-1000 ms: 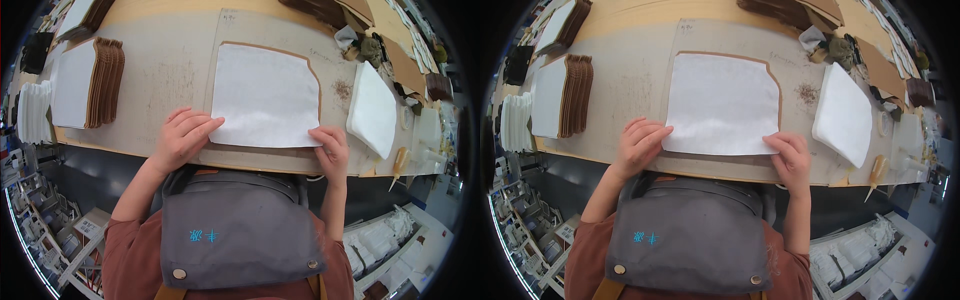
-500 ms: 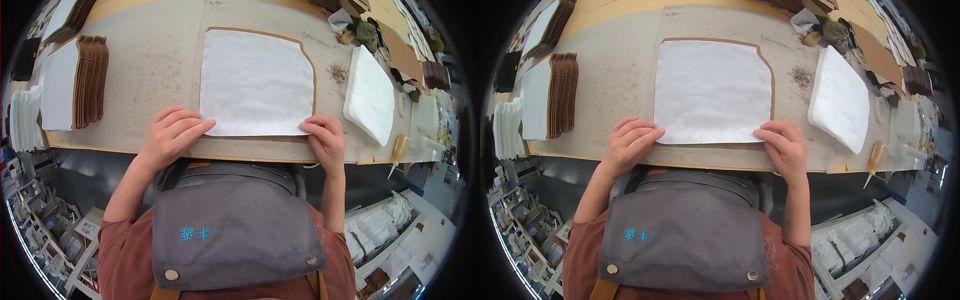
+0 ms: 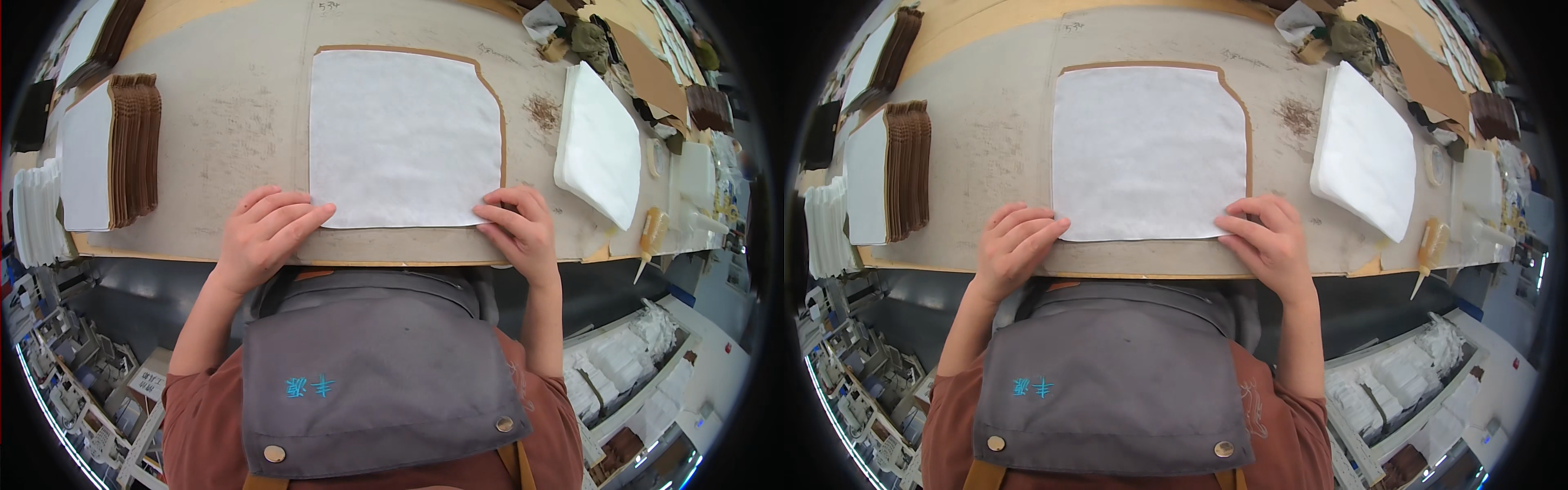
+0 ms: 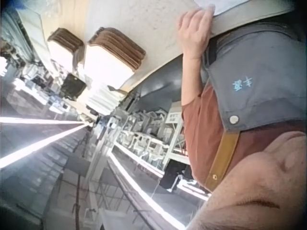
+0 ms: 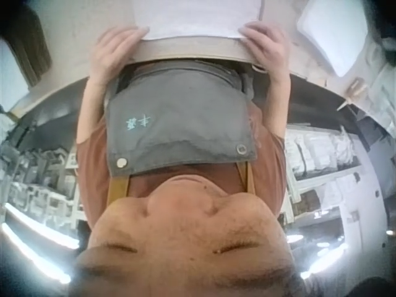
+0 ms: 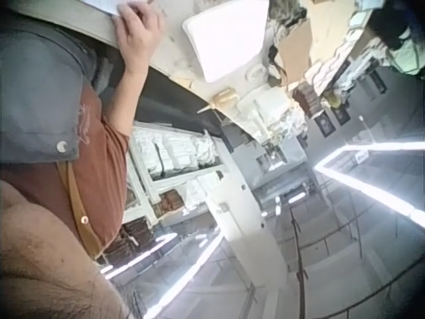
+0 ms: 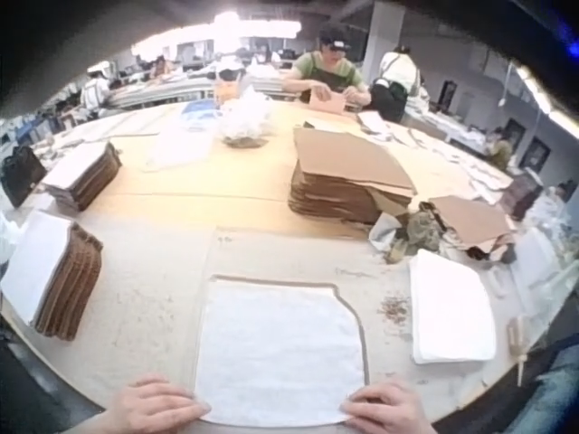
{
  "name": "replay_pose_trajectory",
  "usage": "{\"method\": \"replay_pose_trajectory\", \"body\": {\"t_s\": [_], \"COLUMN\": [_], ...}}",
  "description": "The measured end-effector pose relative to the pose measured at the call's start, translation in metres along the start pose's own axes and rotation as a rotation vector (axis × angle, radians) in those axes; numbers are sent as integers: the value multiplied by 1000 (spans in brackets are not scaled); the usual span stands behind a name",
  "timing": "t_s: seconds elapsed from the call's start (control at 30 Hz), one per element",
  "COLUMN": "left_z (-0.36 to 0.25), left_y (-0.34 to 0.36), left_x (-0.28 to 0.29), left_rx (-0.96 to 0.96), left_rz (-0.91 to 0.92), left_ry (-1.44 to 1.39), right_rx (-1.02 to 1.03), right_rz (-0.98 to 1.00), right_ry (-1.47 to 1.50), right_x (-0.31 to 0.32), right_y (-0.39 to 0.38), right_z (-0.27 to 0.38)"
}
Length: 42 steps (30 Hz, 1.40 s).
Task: The recorder is gluing white lining material to brown leather pieces at a workshop table.
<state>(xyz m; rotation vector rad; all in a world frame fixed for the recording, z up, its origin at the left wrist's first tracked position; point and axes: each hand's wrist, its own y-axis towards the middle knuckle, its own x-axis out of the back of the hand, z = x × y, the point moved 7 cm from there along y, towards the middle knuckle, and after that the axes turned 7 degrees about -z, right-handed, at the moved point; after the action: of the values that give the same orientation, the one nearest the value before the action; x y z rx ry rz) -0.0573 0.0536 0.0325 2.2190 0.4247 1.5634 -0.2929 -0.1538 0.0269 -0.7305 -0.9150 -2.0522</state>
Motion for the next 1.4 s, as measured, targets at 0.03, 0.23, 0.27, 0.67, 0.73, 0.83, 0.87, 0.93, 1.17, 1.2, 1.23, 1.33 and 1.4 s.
{"method": "replay_pose_trajectory", "body": {"t_s": [0.03, 0.23, 0.27, 0.67, 0.73, 0.83, 0.87, 0.93, 1.17, 1.2, 1.23, 1.33, 1.4], "left_z": [0, 0, 1, -68, -75, -76, -74, -74, -75, -77, -80, -83, -83], "left_y": [1, -3, -5, 74, 73, 69, 66, 67, 69, 69, 73, 88, 98], "left_x": [0, 1, 2, -73, -91, -100, -102, -103, -104, -101, -97, -100, -106], "left_rx": [0, -9, -7, -20, -77, -128, -121, -136, -184, -192, -201, -253, -292], "left_rz": [3, -14, -3, 390, 430, 518, 565, 582, 604, 612, 596, 600, 617], "left_ry": [8, 20, 3, -124, -139, -140, -129, -117, -61, -63, -63, -85, -105], "right_rx": [4, -1, -1, 20, 34, -3, -3, -19, -300, -290, -301, -220, -145], "right_rz": [-3, 11, 4, -28, -27, -17, -14, -45, -367, -377, -384, -341, -257], "right_ry": [7, -1, -24, -125, -122, -130, -131, -90, 47, 39, 38, -6, -29], "right_x": [1, 1, 2, 6, 6, 5, 5, 10, 46, 47, 48, 47, 44], "right_y": [0, -3, -4, -9, -12, -18, -18, -17, -50, -52, -55, -55, -51], "right_z": [0, -2, -2, 4, 4, 3, 2, 0, -34, -33, -35, -33, -28]}}
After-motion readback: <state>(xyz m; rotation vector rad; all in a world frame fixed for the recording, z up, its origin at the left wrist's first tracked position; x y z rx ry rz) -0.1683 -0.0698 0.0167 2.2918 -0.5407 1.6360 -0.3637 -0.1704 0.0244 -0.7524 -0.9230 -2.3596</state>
